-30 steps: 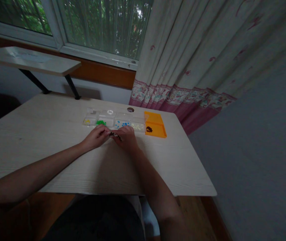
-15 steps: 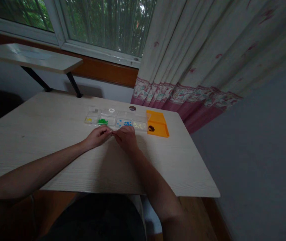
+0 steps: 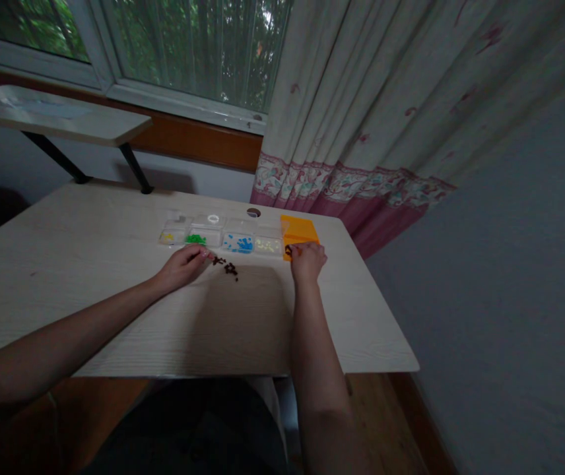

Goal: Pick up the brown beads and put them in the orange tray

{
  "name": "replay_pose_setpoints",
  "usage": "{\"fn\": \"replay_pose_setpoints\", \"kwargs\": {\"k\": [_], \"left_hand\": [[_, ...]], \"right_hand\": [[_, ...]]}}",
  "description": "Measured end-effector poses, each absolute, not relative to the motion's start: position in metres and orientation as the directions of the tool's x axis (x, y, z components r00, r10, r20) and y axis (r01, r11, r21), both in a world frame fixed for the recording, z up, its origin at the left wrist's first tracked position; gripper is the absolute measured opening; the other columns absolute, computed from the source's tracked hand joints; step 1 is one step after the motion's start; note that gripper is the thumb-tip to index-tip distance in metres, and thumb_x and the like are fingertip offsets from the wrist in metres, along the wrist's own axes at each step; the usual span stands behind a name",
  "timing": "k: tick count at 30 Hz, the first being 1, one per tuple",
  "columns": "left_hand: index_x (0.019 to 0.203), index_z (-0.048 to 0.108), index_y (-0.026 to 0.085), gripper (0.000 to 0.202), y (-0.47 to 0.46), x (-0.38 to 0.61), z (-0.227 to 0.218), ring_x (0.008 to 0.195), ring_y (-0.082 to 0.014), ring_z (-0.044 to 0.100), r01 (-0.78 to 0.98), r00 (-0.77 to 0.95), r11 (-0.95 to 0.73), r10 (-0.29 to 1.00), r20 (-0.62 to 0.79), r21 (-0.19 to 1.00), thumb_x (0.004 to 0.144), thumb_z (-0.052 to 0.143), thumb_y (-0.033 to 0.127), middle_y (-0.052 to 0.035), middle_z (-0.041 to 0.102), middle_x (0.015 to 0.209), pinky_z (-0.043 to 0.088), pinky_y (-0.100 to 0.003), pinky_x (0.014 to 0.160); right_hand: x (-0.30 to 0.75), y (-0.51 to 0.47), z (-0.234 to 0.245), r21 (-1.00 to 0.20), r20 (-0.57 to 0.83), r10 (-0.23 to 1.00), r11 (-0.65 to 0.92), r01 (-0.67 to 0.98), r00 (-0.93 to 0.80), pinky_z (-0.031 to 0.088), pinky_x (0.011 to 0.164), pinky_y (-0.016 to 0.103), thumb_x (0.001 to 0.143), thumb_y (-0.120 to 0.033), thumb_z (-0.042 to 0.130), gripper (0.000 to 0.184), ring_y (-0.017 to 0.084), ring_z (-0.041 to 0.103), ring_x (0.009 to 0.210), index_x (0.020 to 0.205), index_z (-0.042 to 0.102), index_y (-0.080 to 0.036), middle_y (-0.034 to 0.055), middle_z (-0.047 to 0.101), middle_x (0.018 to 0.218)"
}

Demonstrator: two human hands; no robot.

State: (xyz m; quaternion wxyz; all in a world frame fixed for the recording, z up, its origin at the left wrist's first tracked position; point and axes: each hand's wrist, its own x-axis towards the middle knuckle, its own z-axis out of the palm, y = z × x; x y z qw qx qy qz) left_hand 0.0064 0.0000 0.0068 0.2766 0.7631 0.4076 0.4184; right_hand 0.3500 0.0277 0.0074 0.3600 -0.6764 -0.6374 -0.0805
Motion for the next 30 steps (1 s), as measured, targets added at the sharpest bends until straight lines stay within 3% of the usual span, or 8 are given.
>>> {"fn": "replay_pose_setpoints", "kwargs": {"k": [5, 10, 16, 22, 30], "left_hand": [[0.091, 0.069, 0.017, 0.034, 0.003, 0.004, 0.006, 0.086, -0.0184, 0.060, 0.390, 0.300, -0.502, 0.862, 0.409, 0.772, 0.095, 0.045, 0.040, -0.0053, 0.066, 0.086, 0.046, -0.032, 0.080], [0.094, 0.069, 0.017, 0.031, 0.003, 0.003, 0.006, 0.084, -0.0183, 0.058, 0.432, 0.332, -0.535, 0.843, 0.423, 0.726, 0.096, 0.044, 0.036, -0.0057, 0.063, 0.086, 0.046, -0.033, 0.080], [0.114, 0.065, 0.019, 0.028, -0.002, 0.003, 0.005, 0.092, -0.0221, 0.053, 0.575, 0.468, -0.646, 0.763, 0.446, 0.503, 0.089, 0.055, 0.027, -0.0075, 0.057, 0.091, 0.044, -0.038, 0.087], [0.109, 0.066, 0.022, 0.022, -0.001, 0.004, -0.002, 0.098, -0.0238, 0.052, 0.643, 0.496, -0.644, 0.762, 0.416, 0.415, 0.090, 0.057, 0.030, -0.0075, 0.056, 0.096, 0.043, -0.040, 0.091], [0.103, 0.068, 0.023, 0.023, -0.003, 0.006, 0.002, 0.096, -0.0234, 0.052, 0.676, 0.504, -0.635, 0.768, 0.395, 0.373, 0.091, 0.057, 0.040, -0.0071, 0.056, 0.094, 0.042, -0.039, 0.088]], "right_hand": [[0.358, 0.027, 0.001, -0.432, 0.555, 0.771, -0.053, 0.900, 0.312, 0.044, 0.080, 0.040, 0.088, -0.043, 0.050, 0.037, 0.025, 0.054, 0.090, 0.084, 0.075, -0.016, 0.0138, 0.068, 0.091], [0.353, 0.025, 0.008, -0.549, 0.601, 0.721, 0.059, 0.834, 0.345, 0.043, 0.087, 0.041, 0.092, -0.039, 0.044, 0.039, 0.024, 0.058, 0.088, 0.093, 0.074, -0.013, 0.0137, 0.070, 0.095], [0.309, 0.021, 0.012, -0.410, 0.662, 0.742, 0.239, 0.880, 0.106, 0.043, 0.085, 0.038, 0.091, -0.035, 0.050, 0.030, 0.023, 0.059, 0.086, 0.089, 0.075, -0.017, 0.0096, 0.072, 0.088], [0.262, 0.014, 0.001, -0.284, 0.671, 0.723, 0.453, 0.845, -0.161, 0.040, 0.087, 0.036, 0.091, -0.031, 0.058, 0.019, 0.021, 0.060, 0.089, 0.088, 0.075, -0.023, 0.0052, 0.073, 0.088], [0.249, 0.004, 0.007, -0.314, 0.651, 0.739, 0.468, 0.826, -0.171, 0.040, 0.090, 0.037, 0.093, -0.031, 0.058, 0.018, 0.020, 0.061, 0.092, 0.090, 0.074, -0.023, 0.0057, 0.073, 0.091]]}}
